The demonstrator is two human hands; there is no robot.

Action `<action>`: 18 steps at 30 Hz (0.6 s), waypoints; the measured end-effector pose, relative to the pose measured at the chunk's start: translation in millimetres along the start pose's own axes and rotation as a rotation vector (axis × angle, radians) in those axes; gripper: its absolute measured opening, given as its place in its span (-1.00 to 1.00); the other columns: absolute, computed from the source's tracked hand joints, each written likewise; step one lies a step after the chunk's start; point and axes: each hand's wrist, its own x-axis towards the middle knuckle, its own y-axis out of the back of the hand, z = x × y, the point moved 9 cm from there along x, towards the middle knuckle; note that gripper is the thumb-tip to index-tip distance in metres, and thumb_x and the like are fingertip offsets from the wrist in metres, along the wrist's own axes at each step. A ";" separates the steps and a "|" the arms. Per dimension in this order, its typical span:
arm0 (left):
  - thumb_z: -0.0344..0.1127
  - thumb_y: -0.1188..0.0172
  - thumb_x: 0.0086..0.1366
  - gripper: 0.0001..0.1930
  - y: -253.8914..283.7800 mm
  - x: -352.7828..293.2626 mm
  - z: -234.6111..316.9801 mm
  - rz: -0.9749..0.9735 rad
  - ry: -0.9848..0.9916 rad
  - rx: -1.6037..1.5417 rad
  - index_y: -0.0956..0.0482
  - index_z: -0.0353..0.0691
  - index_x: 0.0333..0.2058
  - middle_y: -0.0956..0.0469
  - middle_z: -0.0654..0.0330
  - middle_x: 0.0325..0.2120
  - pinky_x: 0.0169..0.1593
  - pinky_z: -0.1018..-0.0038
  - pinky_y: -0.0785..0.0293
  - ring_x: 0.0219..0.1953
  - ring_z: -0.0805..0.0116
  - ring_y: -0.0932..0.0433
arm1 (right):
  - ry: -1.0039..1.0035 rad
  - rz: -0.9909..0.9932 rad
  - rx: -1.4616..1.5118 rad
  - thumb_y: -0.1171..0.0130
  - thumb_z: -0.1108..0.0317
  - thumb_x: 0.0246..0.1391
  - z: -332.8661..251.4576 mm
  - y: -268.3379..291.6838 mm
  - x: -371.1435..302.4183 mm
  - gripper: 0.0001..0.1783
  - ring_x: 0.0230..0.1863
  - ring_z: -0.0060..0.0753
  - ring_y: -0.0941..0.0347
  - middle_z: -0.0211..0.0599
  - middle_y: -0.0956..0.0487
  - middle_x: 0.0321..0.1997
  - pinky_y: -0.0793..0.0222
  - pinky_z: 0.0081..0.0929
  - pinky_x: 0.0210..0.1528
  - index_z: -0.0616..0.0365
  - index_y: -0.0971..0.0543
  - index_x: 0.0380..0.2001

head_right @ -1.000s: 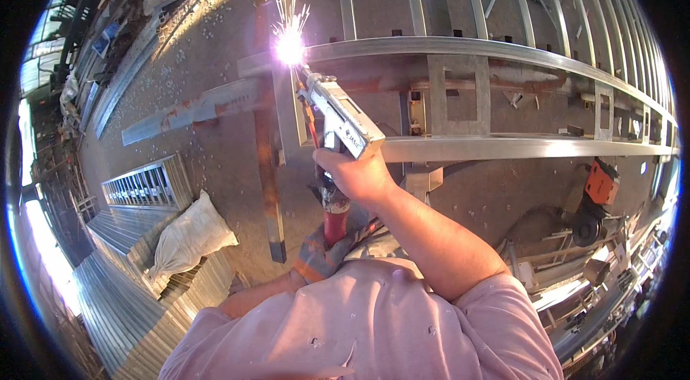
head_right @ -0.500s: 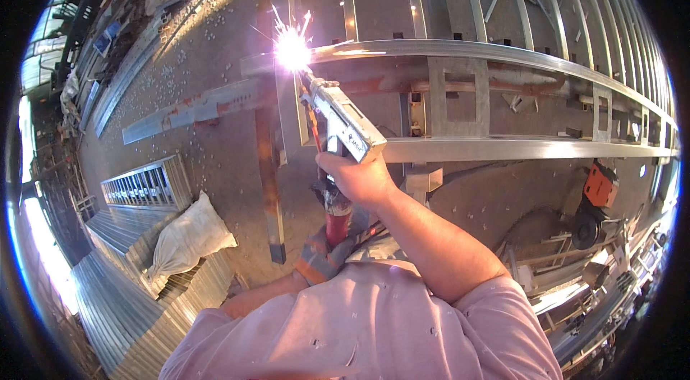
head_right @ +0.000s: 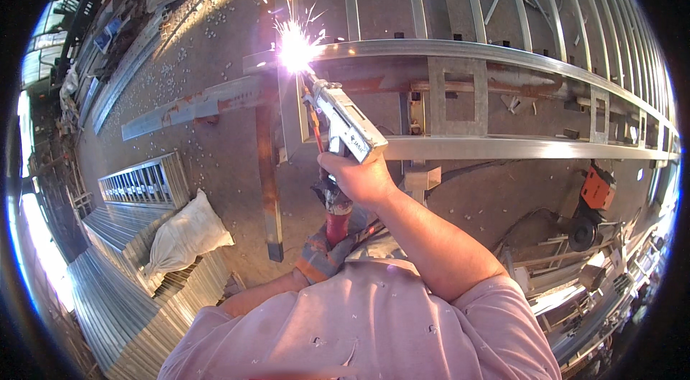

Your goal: The person welds a metal frame structure using a handheld welding torch. They move along the frame, applying welds to various joints and seams while holding the frame steady with their other hand.

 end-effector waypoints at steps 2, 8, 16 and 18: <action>-0.02 -0.27 0.35 -0.54 1.4 -1.8 -2.1 0.018 0.037 -0.029 -0.59 -0.28 0.02 -0.64 -0.15 -0.10 0.01 0.10 -0.49 -0.03 -0.14 -0.62 | 0.055 -0.026 0.015 -0.29 0.56 0.08 -3.4 -1.0 -0.4 -0.78 -0.44 -0.45 -0.62 -0.31 -0.62 -0.43 -0.59 -0.43 -0.37 0.27 -0.53 -0.18; -0.09 -0.23 0.38 -0.64 1.9 -5.7 14.1 0.033 -0.108 0.048 -0.59 -0.21 0.00 -0.60 -0.06 -0.13 -0.02 0.17 -0.48 -0.08 -0.06 -0.59 | 0.089 -0.006 -0.057 -0.28 0.58 0.08 4.6 1.0 3.6 -0.74 -0.45 -0.43 -0.62 -0.30 -0.61 -0.43 -0.59 -0.43 -0.39 0.27 -0.51 -0.14; -0.14 -0.26 0.33 -0.40 -3.8 -11.6 11.3 0.000 -0.221 0.118 -0.39 -0.33 0.25 -0.55 -0.15 0.13 0.19 0.19 -0.46 0.16 -0.04 -0.55 | -0.014 -0.004 0.004 -0.28 0.59 0.07 4.7 -0.7 -4.5 -0.78 -0.43 -0.43 -0.60 -0.30 -0.61 -0.42 -0.59 -0.42 -0.35 0.26 -0.53 -0.20; -0.14 -0.26 0.33 -0.40 -4.2 -7.1 -0.7 0.034 -0.104 0.066 -0.38 -0.33 0.25 -0.55 -0.15 0.13 0.20 0.19 -0.45 0.16 -0.04 -0.55 | -0.010 -0.014 -0.001 -0.29 0.59 0.07 3.0 -2.0 -4.3 -0.81 -0.43 -0.42 -0.60 -0.30 -0.61 -0.41 -0.58 -0.41 -0.34 0.26 -0.54 -0.23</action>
